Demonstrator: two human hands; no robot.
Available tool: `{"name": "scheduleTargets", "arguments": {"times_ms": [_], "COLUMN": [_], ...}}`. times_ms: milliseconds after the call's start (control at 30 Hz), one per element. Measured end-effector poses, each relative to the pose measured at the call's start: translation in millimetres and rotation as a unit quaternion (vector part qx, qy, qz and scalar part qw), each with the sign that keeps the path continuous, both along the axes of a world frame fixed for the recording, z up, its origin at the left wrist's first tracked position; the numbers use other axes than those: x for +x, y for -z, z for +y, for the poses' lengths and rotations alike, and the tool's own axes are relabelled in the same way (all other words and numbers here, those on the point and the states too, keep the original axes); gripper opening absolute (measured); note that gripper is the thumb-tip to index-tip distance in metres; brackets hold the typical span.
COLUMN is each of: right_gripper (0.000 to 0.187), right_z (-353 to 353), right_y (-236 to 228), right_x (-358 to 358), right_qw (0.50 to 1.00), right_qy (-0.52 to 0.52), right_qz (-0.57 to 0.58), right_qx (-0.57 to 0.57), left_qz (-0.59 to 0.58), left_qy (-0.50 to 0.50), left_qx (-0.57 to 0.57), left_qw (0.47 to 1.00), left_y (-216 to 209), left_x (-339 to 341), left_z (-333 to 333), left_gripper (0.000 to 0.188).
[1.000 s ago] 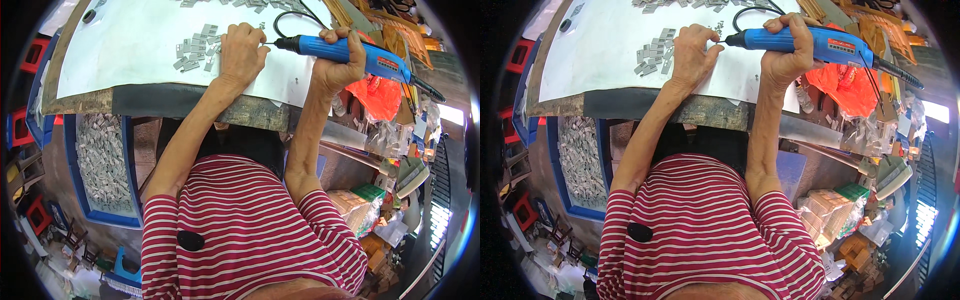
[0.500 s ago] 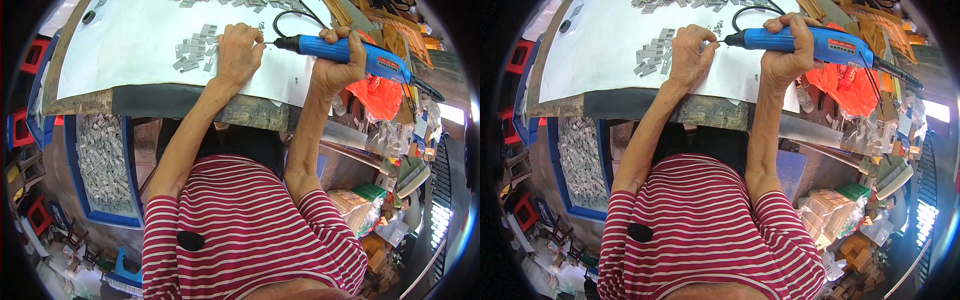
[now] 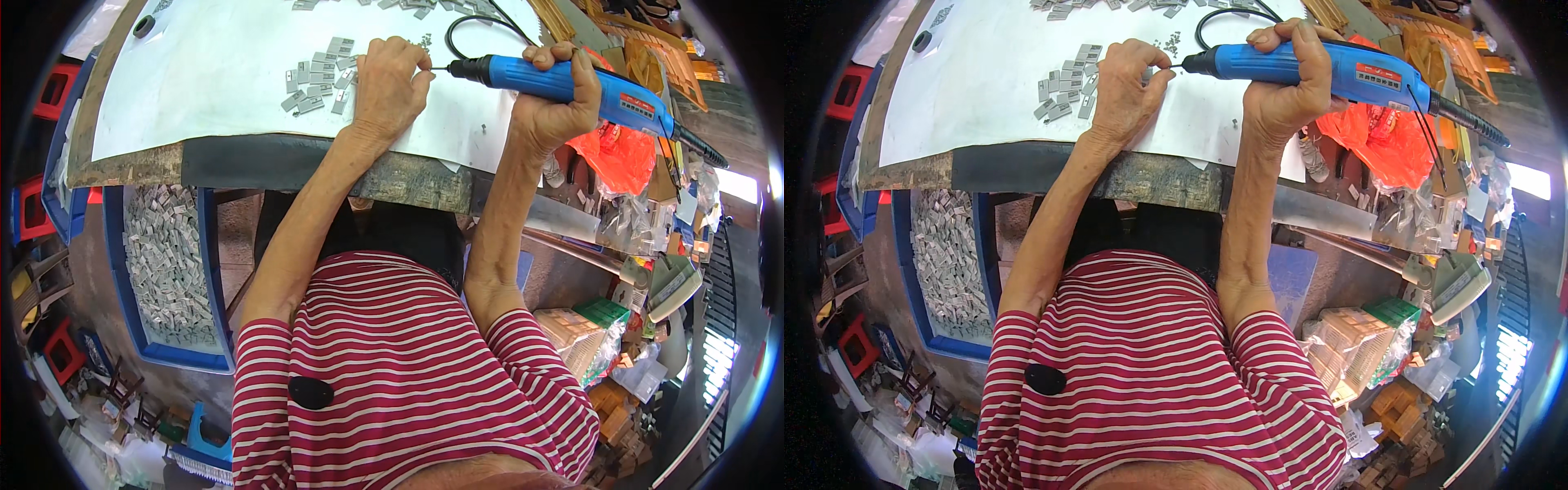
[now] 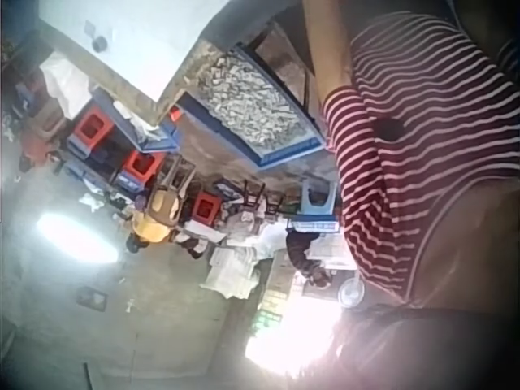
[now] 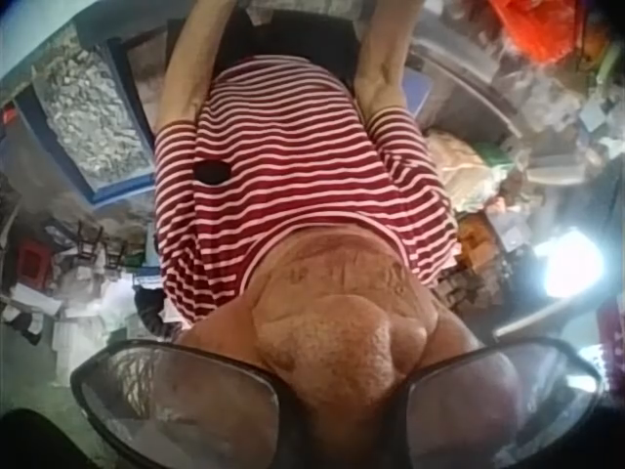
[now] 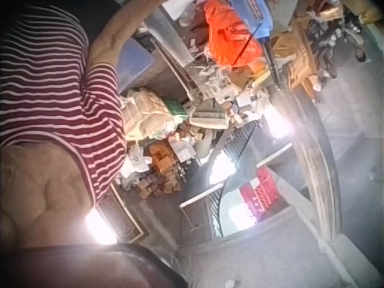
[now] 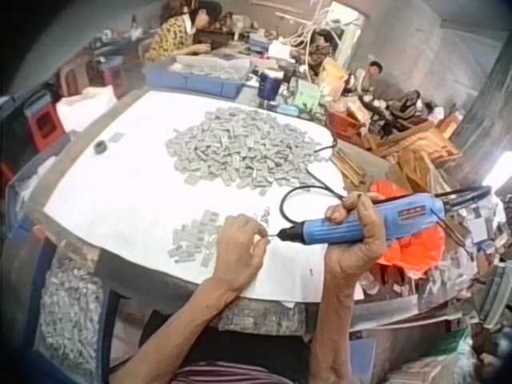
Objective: Using an electric screwdriver to assemble small metal hardware components at a workbench.
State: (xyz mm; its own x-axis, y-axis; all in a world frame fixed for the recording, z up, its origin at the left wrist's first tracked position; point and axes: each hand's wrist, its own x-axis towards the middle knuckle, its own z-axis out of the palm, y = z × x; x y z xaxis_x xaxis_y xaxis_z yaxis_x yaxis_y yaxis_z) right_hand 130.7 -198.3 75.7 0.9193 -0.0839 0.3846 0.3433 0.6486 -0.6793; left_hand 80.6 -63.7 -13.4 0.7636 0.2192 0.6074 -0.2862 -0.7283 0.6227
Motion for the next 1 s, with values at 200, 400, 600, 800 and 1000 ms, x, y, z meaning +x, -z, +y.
{"name": "scheduleTargets", "arguments": {"times_ms": [200, 400, 600, 800, 1000], "right_gripper": [0.013, 0.013, 0.013, 0.015, 0.015], "right_z": [-0.3, -1.5, -1.4, -0.8, -0.8], "right_y": [1.7, 2.8, 2.9, 1.9, 0.2], "right_x": [0.0, 1.7, 1.8, 0.2, -3.0], "right_qw": [1.000, 0.999, 0.998, 0.998, 0.999], "right_qy": [-0.007, -0.001, 0.004, -0.005, 0.004], "right_qz": [-0.007, -0.023, -0.038, -0.038, -0.025], "right_qx": [-0.007, -0.030, -0.044, -0.040, -0.034], "left_qz": [0.015, 0.010, 0.022, 0.026, 0.023], "left_qy": [0.004, 0.014, 0.024, 0.037, 0.055], "left_qx": [0.001, -0.011, 0.003, -0.010, -0.026], "left_qw": [1.000, 1.000, 0.999, 0.999, 0.998], "left_y": [0.4, 4.3, -0.6, -1.1, -2.4], "left_x": [-0.1, 1.7, -0.6, -1.0, -3.0], "left_z": [-0.6, -1.3, -0.8, -0.2, 1.8], "left_gripper": [0.009, 0.009, 0.009, 0.009, 0.012]}}
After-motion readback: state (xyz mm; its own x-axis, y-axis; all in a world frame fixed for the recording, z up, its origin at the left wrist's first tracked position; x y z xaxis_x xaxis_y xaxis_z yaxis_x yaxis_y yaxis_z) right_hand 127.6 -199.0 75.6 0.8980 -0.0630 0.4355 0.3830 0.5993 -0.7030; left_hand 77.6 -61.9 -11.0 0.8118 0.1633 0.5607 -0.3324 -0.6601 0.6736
